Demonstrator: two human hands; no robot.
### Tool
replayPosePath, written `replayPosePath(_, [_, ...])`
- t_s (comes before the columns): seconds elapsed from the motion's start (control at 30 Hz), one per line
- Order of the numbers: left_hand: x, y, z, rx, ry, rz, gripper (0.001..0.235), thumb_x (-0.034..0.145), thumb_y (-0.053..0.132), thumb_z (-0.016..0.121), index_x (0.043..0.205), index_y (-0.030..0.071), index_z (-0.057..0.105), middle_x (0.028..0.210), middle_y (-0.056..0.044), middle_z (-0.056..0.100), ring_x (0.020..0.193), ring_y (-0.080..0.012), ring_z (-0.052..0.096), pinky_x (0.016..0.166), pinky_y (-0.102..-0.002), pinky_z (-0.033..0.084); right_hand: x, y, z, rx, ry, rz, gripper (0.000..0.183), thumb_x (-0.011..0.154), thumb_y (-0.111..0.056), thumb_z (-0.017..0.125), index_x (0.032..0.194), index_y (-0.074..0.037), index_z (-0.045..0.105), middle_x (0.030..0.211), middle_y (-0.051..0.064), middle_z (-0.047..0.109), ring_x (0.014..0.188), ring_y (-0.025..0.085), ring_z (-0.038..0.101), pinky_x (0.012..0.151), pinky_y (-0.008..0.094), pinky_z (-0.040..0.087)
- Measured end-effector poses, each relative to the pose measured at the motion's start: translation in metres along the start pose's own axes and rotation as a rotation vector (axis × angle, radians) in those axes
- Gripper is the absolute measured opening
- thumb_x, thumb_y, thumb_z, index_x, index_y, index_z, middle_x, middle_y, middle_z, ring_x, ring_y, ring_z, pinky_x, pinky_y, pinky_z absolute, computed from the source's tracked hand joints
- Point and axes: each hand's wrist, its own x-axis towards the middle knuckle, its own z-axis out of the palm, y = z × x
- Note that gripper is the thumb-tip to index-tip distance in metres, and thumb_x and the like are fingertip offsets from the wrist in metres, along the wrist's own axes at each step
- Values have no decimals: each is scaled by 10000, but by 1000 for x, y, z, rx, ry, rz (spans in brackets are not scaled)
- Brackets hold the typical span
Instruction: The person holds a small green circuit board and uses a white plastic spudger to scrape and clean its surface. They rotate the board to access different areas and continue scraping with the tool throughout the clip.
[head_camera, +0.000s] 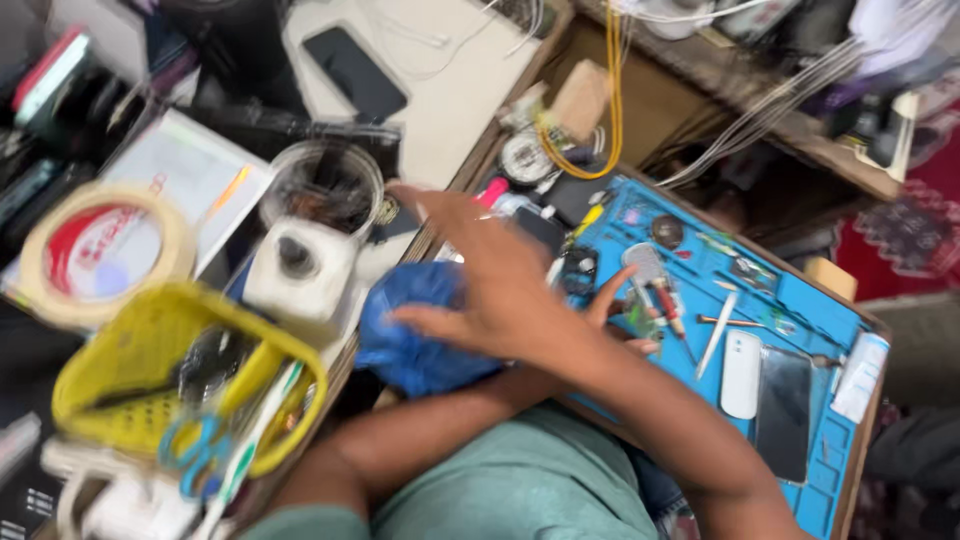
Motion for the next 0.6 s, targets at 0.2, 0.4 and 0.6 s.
replayPosePath(0.2, [-4, 14, -8, 43, -112, -54, 746, 868, 77, 810, 1518, 120, 448, 1386, -76, 634, 965, -122, 695, 791, -288, 597, 34, 4, 64, 150, -158, 130, 997, 695, -541, 849, 1496, -81, 475, 1422, 176, 567, 1269, 391, 604, 1038, 485, 507])
replayPosePath(0.4, [-10, 31, -5, 113, -143, -107, 688, 866, 55, 807, 1480, 99, 500, 1335, -99, 677, 925, -121, 698, 779, -286, 592, 24, -7, 73, 187, -41, 74, 896, 703, -486, 804, 1457, -86, 530, 1383, 182, 601, 1245, 362, 631, 1037, 458, 533])
replayPosePath(0.6, [-9, 27, -2, 114, -116, -51, 662, 877, 42, 791, 1468, 94, 498, 1327, -78, 656, 983, -128, 711, 829, -288, 601, 4, -8, 43, 387, 149, 1, 824, 761, -361, 820, 1456, -62, 493, 1317, 153, 645, 1188, 279, 656, 1059, 349, 538])
